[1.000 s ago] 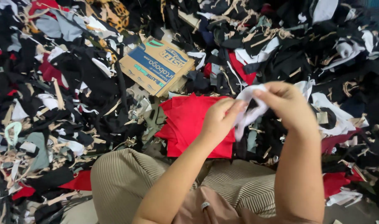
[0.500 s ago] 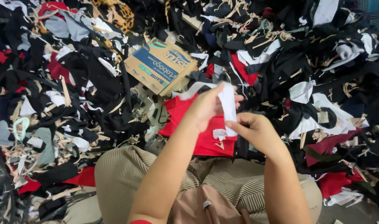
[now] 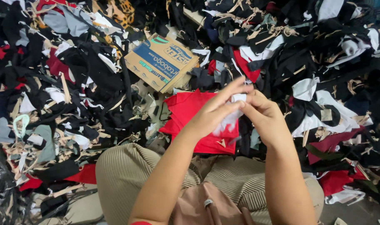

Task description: Folding and stacking fabric scraps from a large pile on the floor

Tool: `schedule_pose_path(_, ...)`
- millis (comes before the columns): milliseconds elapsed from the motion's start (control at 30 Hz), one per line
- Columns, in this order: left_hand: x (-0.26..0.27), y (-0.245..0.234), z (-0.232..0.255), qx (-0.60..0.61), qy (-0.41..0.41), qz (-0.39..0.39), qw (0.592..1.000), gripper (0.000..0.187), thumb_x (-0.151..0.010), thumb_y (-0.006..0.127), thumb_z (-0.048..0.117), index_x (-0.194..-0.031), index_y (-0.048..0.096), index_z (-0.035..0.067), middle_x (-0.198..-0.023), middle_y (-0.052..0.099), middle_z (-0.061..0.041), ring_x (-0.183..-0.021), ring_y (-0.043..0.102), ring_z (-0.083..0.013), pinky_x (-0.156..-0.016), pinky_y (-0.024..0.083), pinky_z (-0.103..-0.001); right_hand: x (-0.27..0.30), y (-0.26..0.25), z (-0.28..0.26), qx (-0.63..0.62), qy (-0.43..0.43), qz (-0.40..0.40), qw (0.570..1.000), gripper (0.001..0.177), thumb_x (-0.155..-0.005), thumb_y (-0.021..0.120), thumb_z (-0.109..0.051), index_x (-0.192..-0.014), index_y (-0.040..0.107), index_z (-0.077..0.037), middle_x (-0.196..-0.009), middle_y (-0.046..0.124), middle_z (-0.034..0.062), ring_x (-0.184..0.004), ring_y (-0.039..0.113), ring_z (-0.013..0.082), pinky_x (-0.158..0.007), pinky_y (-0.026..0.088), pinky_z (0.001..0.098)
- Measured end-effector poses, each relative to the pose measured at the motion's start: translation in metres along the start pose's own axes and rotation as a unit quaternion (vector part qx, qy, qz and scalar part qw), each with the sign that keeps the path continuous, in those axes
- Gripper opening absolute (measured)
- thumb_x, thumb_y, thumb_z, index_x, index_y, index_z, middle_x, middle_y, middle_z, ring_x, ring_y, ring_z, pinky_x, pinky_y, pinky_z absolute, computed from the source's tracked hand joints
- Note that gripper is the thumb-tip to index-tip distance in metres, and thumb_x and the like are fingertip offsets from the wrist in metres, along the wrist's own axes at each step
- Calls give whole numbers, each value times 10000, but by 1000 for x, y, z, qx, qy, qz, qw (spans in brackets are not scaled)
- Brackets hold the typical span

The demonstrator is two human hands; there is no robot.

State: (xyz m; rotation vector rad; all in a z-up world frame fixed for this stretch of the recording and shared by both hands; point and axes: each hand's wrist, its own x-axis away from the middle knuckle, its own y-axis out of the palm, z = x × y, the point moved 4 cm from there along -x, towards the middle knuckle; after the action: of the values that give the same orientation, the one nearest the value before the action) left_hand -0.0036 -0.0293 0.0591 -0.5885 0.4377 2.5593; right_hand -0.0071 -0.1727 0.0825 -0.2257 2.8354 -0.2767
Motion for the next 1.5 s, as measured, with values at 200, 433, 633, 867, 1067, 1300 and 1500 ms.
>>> schedule_pose_path(200,-3,-12,-38,47,-49,0,998,658,-1006,444,16,-1637,285,115,-1564,466,-195,-1458,429,-263,-1227,352,-435,-8,3,16,-11,-13,12,1000,165,-974,700,-76,-1097,766,12,-900,539,46,-971,519,116,-901,446,311)
schedule_pose_path(433,20,-1,-85,73,-144,21,987,295,-1023,660,178,-1304,653,88,-1047,715,-18,-932,630,-62,-791,568,-248,-20,-13,13,6,-23,36,999,135,-981,712,-81,-1078,759,0,-831,465,54,-877,487,127,-801,418,289)
schedule_pose_path(633,93,25,-144,90,-335,76,935,369,-1002,675,274,-1203,664,-35,-1034,710,-168,-962,664,-203,-790,581,-356,-62,-29,111,-21,181,102,978,244,-927,762,-188,-1116,758,-34,-937,699,59,-884,601,120,-787,476,263)
schedule_pose_path(867,151,7,-247,130,-486,215,837,419,-923,805,316,-1238,674,73,-1048,748,-74,-953,739,-187,-791,629,-381,-74,-6,239,-7,332,99,938,300,-850,819,-348,-1041,781,-121,-851,694,60,-695,608,177,-595,477,279)
schedule_pose_path(1067,154,14,-241,103,-505,214,830,503,-930,794,348,-1286,636,30,-1041,731,-139,-925,748,-259,-747,647,-401,-80,-12,282,193,331,69,921,303,-833,824,-450,-1041,807,-230,-949,770,12,-937,734,255,-794,569,386)
schedule_pose_path(1300,129,17,-157,-67,-607,-38,791,852,-1014,416,663,-1319,499,-128,-1059,668,-397,-878,713,-443,-662,612,-486,-63,-30,232,373,291,50,879,366,-833,779,-535,-1138,705,-346,-1068,755,-91,-1096,692,212,-893,552,411)
schedule_pose_path(1500,104,-3,-141,-473,-509,-150,704,618,-987,468,546,-1083,748,3,-1060,748,-240,-1104,704,-387,-997,545,-551,17,-9,141,486,322,-163,796,267,-897,663,-398,-1087,789,-258,-1104,796,40,-1129,705,331,-946,568,484)
